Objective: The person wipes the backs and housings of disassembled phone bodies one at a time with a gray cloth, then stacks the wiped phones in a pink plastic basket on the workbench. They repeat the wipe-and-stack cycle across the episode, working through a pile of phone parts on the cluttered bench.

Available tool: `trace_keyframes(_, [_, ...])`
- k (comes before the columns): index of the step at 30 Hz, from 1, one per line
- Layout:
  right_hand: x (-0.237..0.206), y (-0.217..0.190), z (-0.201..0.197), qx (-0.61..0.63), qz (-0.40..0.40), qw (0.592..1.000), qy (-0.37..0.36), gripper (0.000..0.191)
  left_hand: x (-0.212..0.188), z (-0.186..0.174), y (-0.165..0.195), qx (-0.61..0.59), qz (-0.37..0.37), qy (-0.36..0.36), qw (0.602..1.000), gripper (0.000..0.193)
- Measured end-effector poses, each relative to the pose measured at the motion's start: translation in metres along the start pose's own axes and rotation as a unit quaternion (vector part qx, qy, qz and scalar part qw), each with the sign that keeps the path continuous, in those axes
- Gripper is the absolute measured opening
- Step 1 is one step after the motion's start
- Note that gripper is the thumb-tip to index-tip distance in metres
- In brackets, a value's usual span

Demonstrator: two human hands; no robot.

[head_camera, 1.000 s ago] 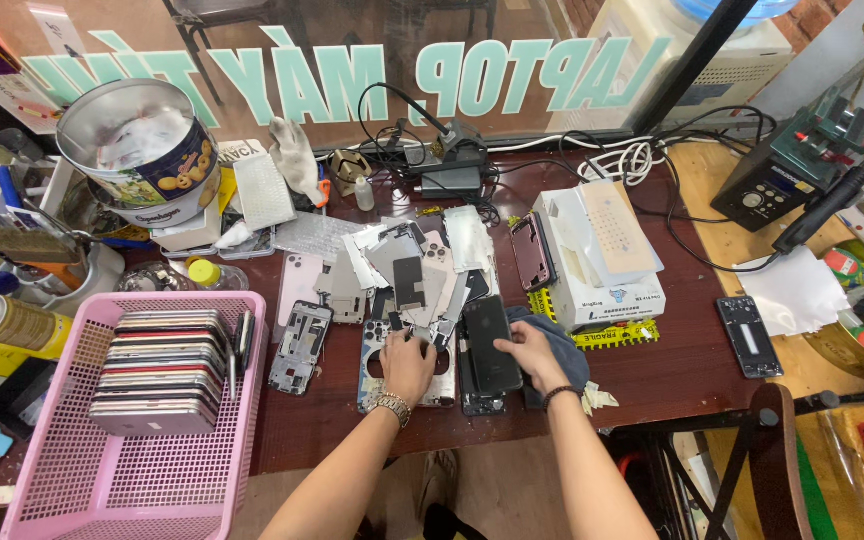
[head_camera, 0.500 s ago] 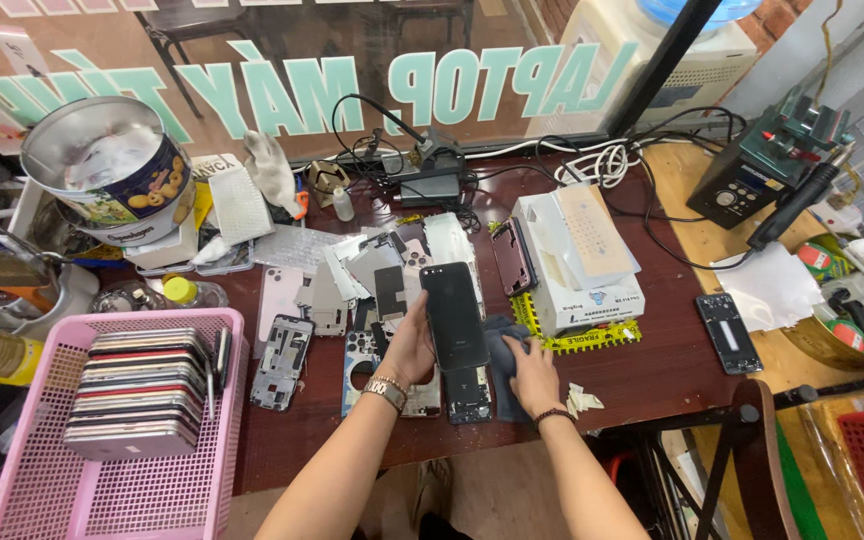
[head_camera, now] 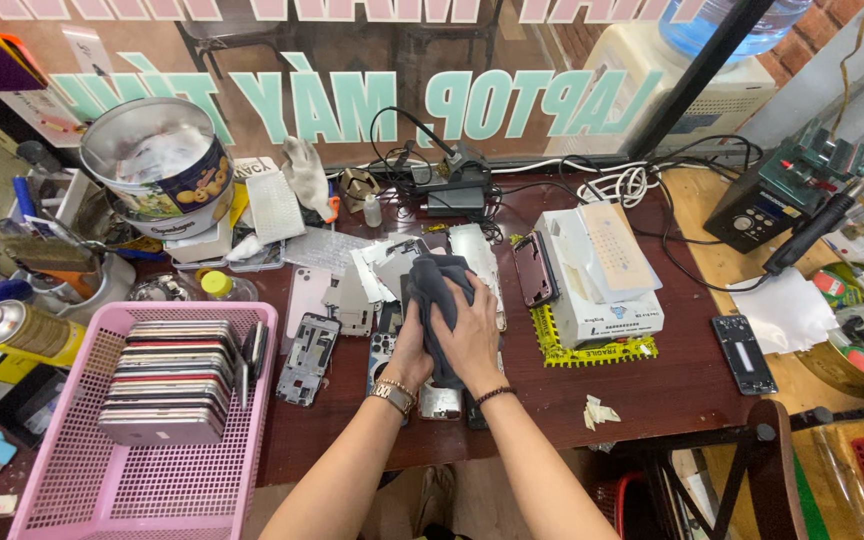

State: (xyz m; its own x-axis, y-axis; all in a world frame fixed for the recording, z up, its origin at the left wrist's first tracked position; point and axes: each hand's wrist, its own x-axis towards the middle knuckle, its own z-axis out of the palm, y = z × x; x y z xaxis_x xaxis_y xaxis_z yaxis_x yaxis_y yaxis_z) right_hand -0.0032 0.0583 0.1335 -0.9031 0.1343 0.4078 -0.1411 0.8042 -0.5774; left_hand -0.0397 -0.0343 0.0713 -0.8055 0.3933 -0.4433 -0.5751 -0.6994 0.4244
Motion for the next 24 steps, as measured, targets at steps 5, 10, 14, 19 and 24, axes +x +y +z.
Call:
trace_keyframes(5, [0.019,0.004,-0.003,0.051,0.069,0.996,0.019,0.042,-0.02,-0.008,0.023,0.082,0.019,-0.076,0.994,0.041])
trace_keyframes(10, [0.039,0.011,-0.008,0.076,0.069,0.991,0.089,0.031,-0.022,-0.035,0.029,0.116,0.034,-0.1,0.988,0.035])
trace_keyframes(14, [0.049,-0.006,0.024,0.109,0.02,0.99,0.086,0.038,-0.002,-0.042,0.02,0.256,0.111,-0.063,0.958,0.03])
trace_keyframes(19, [0.068,-0.004,0.031,0.121,0.087,0.983,0.105,0.04,-0.014,-0.036,0.02,0.34,0.133,-0.108,0.925,0.029])
trace_keyframes(24, [0.082,0.024,-0.018,0.168,0.262,0.936,0.167,0.041,-0.059,-0.024,0.058,0.377,0.077,-0.111,0.916,0.035])
